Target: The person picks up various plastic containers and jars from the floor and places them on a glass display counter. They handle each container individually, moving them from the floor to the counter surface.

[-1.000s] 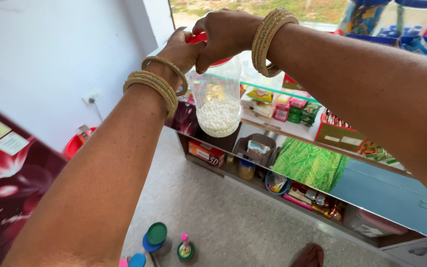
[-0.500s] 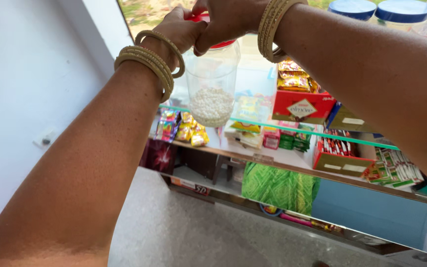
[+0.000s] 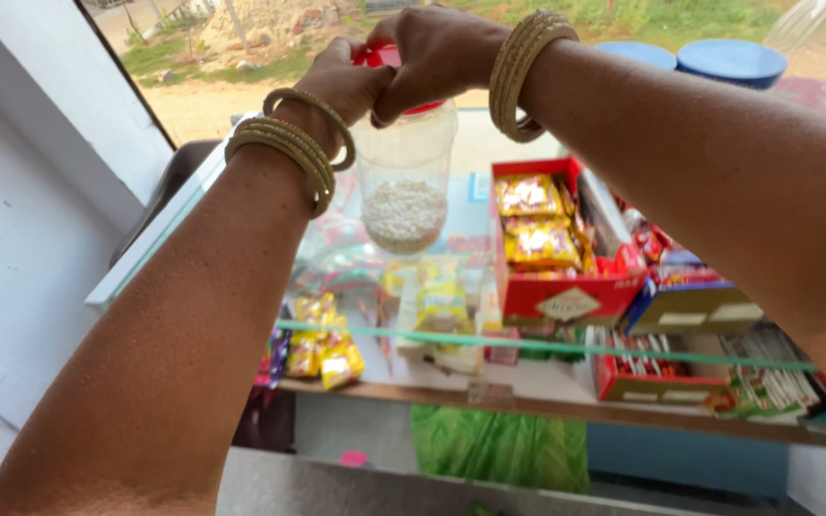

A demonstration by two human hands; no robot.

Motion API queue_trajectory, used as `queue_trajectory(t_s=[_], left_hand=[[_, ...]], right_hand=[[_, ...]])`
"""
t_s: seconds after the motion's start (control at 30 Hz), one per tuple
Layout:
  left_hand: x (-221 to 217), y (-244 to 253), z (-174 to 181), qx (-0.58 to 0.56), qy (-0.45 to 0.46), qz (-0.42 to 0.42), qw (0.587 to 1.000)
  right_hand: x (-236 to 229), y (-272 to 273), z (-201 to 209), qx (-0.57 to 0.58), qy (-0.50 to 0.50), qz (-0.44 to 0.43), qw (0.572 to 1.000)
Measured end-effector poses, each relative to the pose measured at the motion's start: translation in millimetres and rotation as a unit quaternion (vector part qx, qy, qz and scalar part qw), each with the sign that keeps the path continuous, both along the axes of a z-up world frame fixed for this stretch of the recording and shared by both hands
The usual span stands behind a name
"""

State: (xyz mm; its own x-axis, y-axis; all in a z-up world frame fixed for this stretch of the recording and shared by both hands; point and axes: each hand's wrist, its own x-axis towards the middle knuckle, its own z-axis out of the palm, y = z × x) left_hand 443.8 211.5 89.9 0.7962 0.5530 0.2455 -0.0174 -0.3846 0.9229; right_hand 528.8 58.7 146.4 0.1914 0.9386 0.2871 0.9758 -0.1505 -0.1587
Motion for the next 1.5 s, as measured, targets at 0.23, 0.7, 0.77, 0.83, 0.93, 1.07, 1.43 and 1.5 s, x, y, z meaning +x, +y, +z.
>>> queue_trajectory(t_s=[0.23, 0.7, 0.77, 0.83, 0.93, 1.07, 1.43, 1.5], left_hand=[[49, 12, 1, -0.019, 0.002, -0.002, 1.0], [149, 16, -44, -0.032, 0.034, -0.086, 0.995], [161, 12, -50, -0.048, 0.048, -0.104, 0.992], [174, 4, -57, -0.035, 0.05, -0.114, 0.992], [188, -3, -60, -0.024, 0.056, -0.133, 0.989], [193, -13, -58, -0.027, 0.078, -0.162, 0.983], [218, -41, -57, -0.022, 0.105, -0.216, 0.97], [222, -40, -58, -0.018, 0.106, -0.222, 0.969]], right_hand=[[45, 14, -1, 0.002, -0.003, -0.023, 1.0], [118, 6, -33, -0.037, 0.031, -0.105, 0.993], [125, 1, -35, -0.065, 0.029, -0.137, 0.988], [130, -3, -38, -0.084, 0.03, -0.161, 0.983], [137, -12, -39, -0.098, 0.04, -0.186, 0.977], [146, -22, -37, -0.123, 0.041, -0.208, 0.969], [167, -49, -36, -0.154, 0.043, -0.257, 0.953], [168, -50, -38, -0.15, 0.045, -0.265, 0.951]])
